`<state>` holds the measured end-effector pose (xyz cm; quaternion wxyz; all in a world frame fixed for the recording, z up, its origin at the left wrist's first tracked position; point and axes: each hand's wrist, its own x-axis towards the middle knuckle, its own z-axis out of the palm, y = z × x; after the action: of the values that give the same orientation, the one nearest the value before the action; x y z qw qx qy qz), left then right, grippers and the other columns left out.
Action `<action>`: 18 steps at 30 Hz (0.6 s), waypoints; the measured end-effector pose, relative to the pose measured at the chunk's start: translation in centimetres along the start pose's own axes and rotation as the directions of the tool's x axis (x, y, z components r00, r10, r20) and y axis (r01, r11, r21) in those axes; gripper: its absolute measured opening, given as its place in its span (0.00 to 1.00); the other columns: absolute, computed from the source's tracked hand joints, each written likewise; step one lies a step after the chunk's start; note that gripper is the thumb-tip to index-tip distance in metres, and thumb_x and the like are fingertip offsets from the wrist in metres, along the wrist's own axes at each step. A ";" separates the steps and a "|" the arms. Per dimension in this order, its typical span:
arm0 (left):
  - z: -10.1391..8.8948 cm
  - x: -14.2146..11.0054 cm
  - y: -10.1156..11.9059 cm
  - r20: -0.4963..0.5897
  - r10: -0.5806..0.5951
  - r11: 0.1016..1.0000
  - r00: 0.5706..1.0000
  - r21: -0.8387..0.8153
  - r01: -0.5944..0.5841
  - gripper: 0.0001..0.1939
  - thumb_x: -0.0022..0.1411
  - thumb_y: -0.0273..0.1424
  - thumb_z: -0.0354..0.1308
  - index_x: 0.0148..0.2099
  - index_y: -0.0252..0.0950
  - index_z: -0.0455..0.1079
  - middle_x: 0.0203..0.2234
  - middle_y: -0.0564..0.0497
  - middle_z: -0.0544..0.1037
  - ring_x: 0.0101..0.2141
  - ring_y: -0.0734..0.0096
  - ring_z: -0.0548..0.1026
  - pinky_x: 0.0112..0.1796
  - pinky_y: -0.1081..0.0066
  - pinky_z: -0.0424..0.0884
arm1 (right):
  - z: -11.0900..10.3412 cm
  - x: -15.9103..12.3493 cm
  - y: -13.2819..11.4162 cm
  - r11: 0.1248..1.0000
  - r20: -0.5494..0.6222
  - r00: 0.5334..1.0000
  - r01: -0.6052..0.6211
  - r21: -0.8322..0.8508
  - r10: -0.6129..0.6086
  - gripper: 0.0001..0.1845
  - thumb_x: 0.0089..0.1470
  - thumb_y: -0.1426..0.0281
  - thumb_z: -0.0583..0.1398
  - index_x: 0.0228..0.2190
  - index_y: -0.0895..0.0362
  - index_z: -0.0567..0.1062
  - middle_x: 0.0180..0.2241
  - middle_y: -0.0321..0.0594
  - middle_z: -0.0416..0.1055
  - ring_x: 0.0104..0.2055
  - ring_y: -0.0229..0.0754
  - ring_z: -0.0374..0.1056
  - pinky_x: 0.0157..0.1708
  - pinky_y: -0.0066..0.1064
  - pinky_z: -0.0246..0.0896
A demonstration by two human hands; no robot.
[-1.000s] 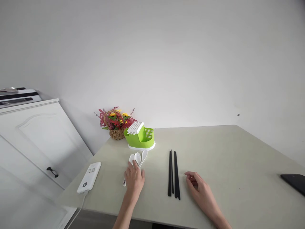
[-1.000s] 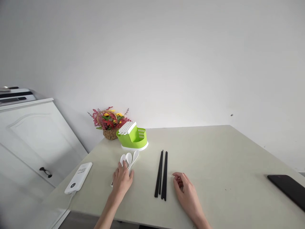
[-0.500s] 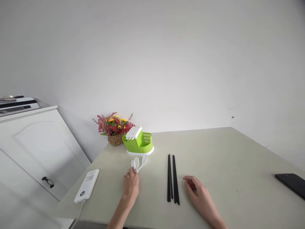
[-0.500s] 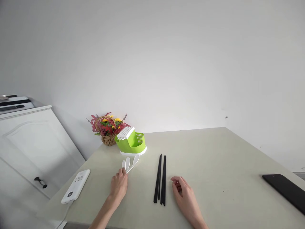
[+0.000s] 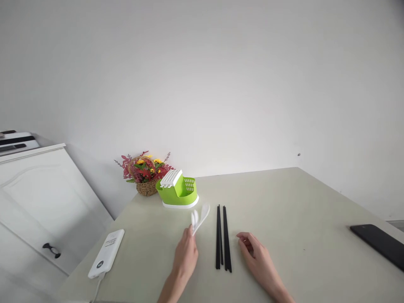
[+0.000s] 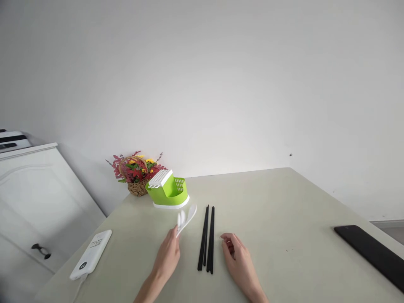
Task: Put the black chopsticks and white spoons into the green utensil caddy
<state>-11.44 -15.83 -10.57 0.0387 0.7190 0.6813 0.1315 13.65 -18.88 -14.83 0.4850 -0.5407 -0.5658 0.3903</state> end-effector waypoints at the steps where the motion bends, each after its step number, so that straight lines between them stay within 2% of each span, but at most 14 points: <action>1: 0.5 -0.1 1.7 0.009 0.039 0.996 0.999 -0.078 -0.038 0.26 0.70 0.20 0.38 0.66 0.35 0.62 0.47 0.40 0.77 0.47 0.62 0.78 0.46 0.68 0.74 | 0.0 0.2 -0.1 0.999 0.002 1.000 -0.003 0.036 0.003 0.21 0.64 0.52 0.54 0.49 0.51 0.73 0.39 0.39 0.76 0.40 0.44 0.73 0.42 0.36 0.69; 5: 2.0 -1.0 8.7 0.041 0.195 0.925 0.980 -0.339 -0.170 0.25 0.72 0.24 0.39 0.66 0.35 0.62 0.52 0.39 0.76 0.52 0.59 0.76 0.52 0.63 0.72 | -0.8 1.7 -0.8 0.974 -0.007 1.000 -0.025 0.226 0.027 0.32 0.63 0.45 0.52 0.59 0.52 0.65 0.40 0.39 0.75 0.35 0.43 0.73 0.36 0.34 0.70; 7: 2.3 -1.6 11.2 0.052 0.246 0.882 0.968 -0.427 -0.201 0.24 0.72 0.25 0.39 0.66 0.37 0.62 0.54 0.39 0.76 0.53 0.59 0.76 0.52 0.62 0.73 | -1.5 2.7 -0.9 0.956 -0.026 0.997 -0.059 0.288 0.070 0.33 0.62 0.43 0.53 0.57 0.53 0.67 0.32 0.35 0.72 0.30 0.43 0.70 0.32 0.34 0.69; 9: 2.2 -2.1 12.7 0.062 0.272 0.866 0.960 -0.451 -0.216 0.25 0.73 0.26 0.39 0.67 0.38 0.61 0.53 0.39 0.76 0.52 0.59 0.77 0.50 0.62 0.73 | -2.3 3.6 -1.0 0.941 -0.045 0.993 -0.088 0.328 0.108 0.32 0.61 0.44 0.53 0.54 0.54 0.68 0.23 0.30 0.66 0.26 0.43 0.68 0.30 0.34 0.68; 12: 1.7 -2.5 13.6 0.069 0.296 0.879 0.953 -0.410 -0.243 0.25 0.73 0.26 0.39 0.67 0.39 0.60 0.51 0.40 0.76 0.49 0.59 0.77 0.48 0.63 0.73 | -3.0 4.5 -1.0 0.922 -0.065 0.988 -0.106 0.373 0.140 0.31 0.61 0.45 0.53 0.54 0.55 0.67 0.22 0.30 0.65 0.24 0.43 0.67 0.28 0.35 0.68; 15: 1.3 -2.4 13.4 0.093 0.290 0.905 0.952 -0.351 -0.241 0.24 0.73 0.28 0.38 0.66 0.40 0.61 0.50 0.41 0.76 0.47 0.60 0.78 0.45 0.65 0.73 | -3.5 5.1 -1.2 0.911 -0.094 0.984 -0.104 0.400 0.154 0.28 0.62 0.48 0.51 0.53 0.54 0.66 0.29 0.35 0.73 0.22 0.41 0.67 0.28 0.37 0.71; 18: 1.1 -2.1 12.4 0.138 0.275 0.921 0.951 -0.320 -0.220 0.22 0.73 0.30 0.40 0.65 0.38 0.63 0.49 0.41 0.76 0.46 0.59 0.79 0.43 0.65 0.73 | -4.2 5.8 -1.4 0.922 -0.203 0.966 -0.071 0.380 0.158 0.26 0.61 0.52 0.52 0.54 0.54 0.62 0.36 0.41 0.78 0.20 0.38 0.66 0.28 0.38 0.73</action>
<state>0.82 -18.60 -9.01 0.1924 0.7942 0.5502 0.1719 17.72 -13.68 -11.85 0.6163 -0.5135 -0.3895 0.4526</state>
